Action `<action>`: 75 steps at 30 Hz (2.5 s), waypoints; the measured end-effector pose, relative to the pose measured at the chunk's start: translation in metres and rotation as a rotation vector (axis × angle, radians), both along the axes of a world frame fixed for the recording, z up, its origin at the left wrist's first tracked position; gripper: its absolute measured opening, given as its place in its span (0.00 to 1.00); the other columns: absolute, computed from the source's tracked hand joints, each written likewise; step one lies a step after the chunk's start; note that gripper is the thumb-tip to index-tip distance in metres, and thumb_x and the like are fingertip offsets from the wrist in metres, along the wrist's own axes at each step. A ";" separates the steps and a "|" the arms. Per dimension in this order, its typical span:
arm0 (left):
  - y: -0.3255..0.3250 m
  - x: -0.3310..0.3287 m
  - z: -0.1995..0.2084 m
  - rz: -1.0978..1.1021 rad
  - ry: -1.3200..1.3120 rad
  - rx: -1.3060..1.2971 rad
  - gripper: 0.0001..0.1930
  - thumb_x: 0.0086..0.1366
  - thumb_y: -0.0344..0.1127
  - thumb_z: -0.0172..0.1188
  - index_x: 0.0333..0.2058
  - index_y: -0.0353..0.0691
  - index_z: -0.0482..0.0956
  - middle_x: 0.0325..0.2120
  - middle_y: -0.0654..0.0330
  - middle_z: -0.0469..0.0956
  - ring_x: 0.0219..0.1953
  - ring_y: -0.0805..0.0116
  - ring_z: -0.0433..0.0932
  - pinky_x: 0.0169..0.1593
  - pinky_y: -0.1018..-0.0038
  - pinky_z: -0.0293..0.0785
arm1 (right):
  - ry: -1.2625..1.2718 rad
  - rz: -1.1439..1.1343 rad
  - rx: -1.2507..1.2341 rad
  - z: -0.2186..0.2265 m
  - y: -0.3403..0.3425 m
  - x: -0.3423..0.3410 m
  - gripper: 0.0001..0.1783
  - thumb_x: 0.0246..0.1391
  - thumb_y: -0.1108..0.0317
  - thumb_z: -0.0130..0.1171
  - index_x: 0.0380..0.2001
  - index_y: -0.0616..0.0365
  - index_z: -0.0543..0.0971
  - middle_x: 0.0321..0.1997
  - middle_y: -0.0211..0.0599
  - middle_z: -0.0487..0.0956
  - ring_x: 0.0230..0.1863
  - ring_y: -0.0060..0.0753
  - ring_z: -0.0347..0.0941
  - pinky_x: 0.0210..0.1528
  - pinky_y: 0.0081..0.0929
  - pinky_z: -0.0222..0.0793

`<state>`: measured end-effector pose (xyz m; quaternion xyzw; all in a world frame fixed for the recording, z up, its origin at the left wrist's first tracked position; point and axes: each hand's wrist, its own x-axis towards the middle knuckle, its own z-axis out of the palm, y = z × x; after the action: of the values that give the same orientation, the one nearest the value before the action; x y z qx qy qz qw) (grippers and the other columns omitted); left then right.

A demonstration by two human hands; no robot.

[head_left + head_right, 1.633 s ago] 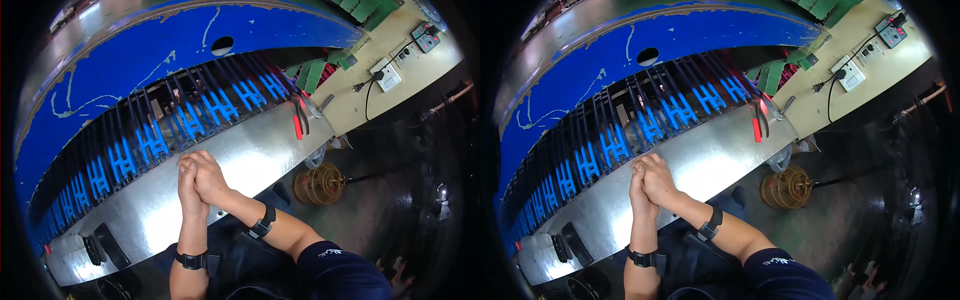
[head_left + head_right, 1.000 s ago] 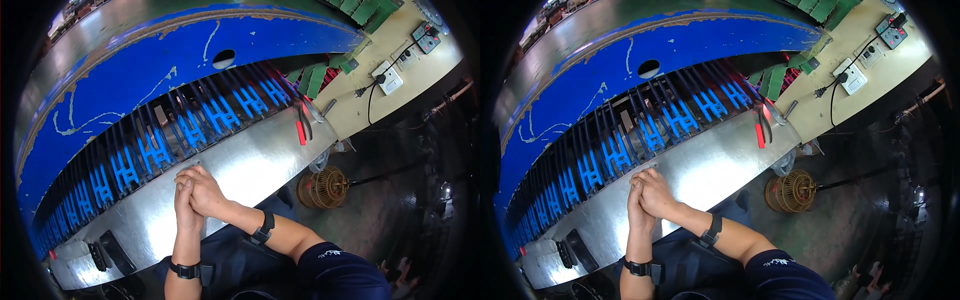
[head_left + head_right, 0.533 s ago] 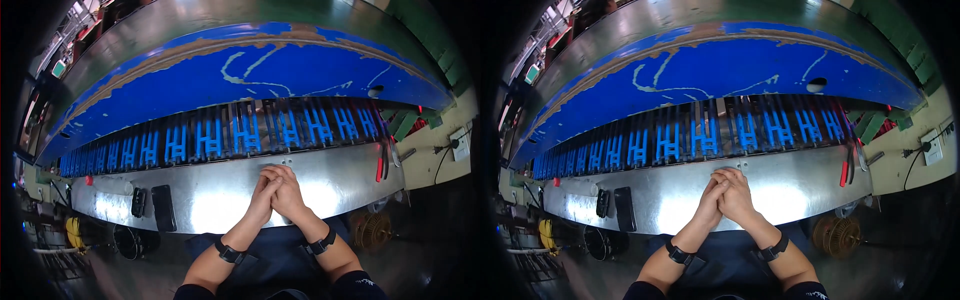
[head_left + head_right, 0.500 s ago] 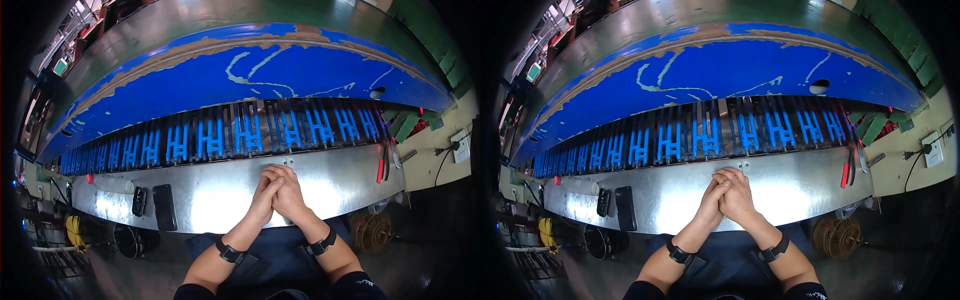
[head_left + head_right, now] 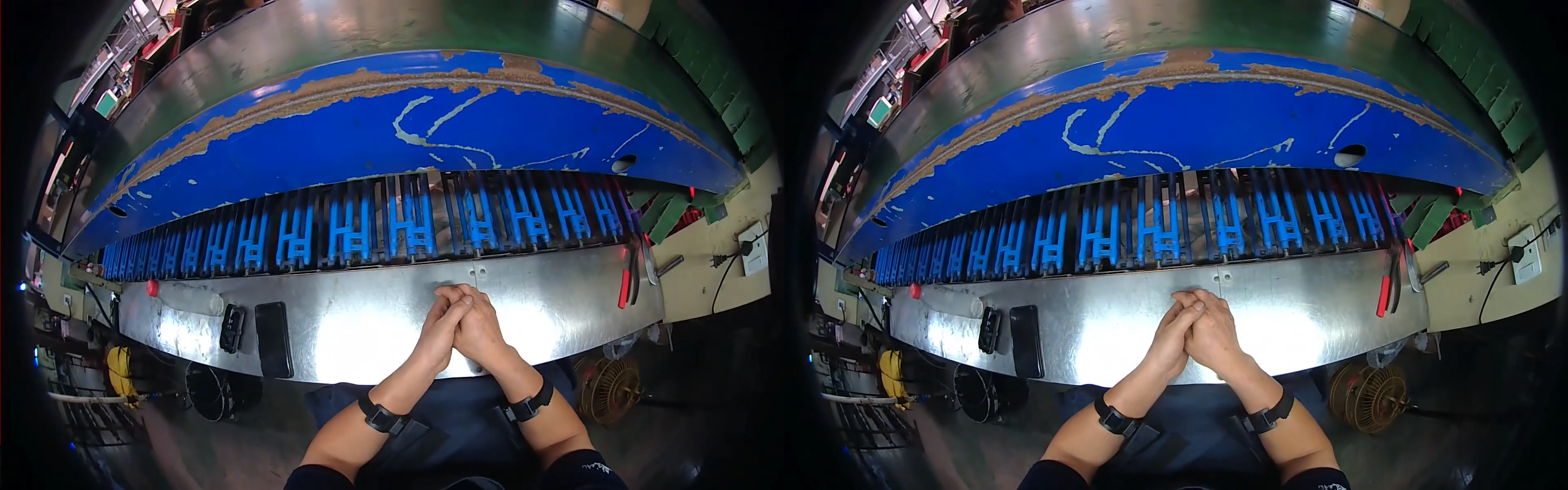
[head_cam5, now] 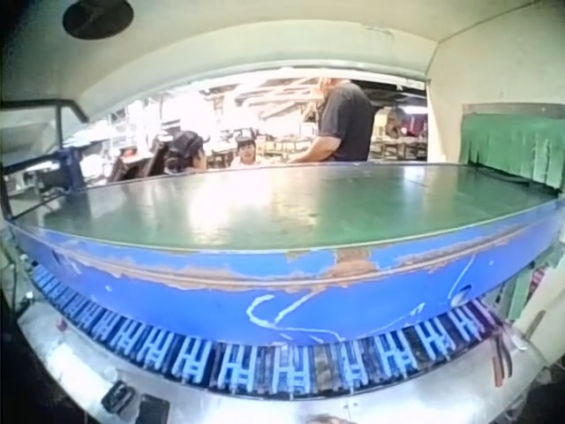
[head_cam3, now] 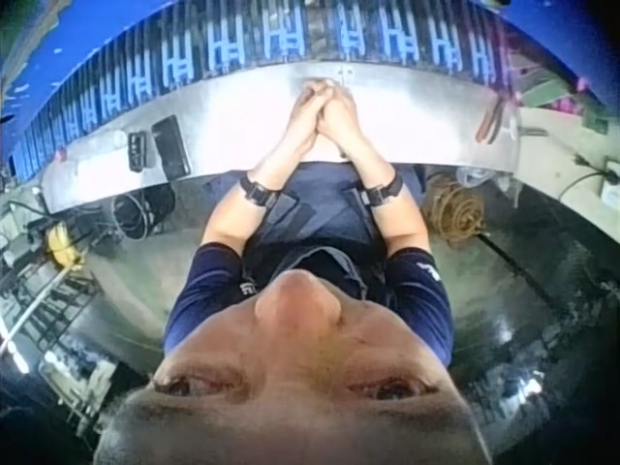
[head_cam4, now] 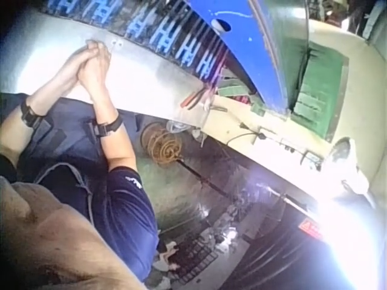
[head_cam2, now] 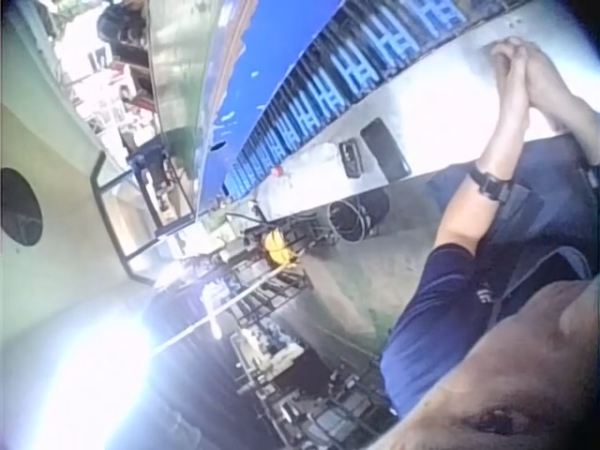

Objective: The recorder is inspecting and adjusting shoes as they come off a production line.

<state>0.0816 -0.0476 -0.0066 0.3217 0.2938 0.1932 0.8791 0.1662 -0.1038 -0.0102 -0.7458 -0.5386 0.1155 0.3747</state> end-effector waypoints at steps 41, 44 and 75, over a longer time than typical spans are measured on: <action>-0.001 0.005 -0.018 -0.072 0.188 0.294 0.18 0.71 0.47 0.58 0.35 0.34 0.79 0.31 0.64 0.77 0.36 0.80 0.73 0.40 0.81 0.70 | 0.277 0.050 -0.060 0.003 -0.009 0.009 0.14 0.56 0.71 0.54 0.47 0.57 0.74 0.41 0.49 0.81 0.42 0.56 0.79 0.43 0.43 0.74; -0.002 0.004 -0.017 -0.078 0.181 0.283 0.18 0.71 0.47 0.58 0.35 0.35 0.78 0.31 0.64 0.76 0.36 0.80 0.73 0.40 0.81 0.70 | 0.297 0.044 -0.054 0.004 -0.010 0.009 0.14 0.55 0.72 0.55 0.46 0.57 0.75 0.41 0.48 0.81 0.42 0.56 0.79 0.42 0.43 0.74; 0.027 -0.037 0.004 0.008 0.145 0.214 0.13 0.72 0.42 0.56 0.40 0.37 0.80 0.36 0.63 0.78 0.40 0.78 0.75 0.45 0.79 0.71 | 0.311 0.036 0.034 -0.006 0.021 -0.035 0.13 0.51 0.70 0.59 0.42 0.57 0.73 0.38 0.45 0.80 0.39 0.52 0.78 0.41 0.42 0.73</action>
<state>0.0447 -0.0206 -0.0031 0.4254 0.3359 0.2032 0.8154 0.1308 -0.0823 -0.0160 -0.7027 -0.4891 0.2274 0.4640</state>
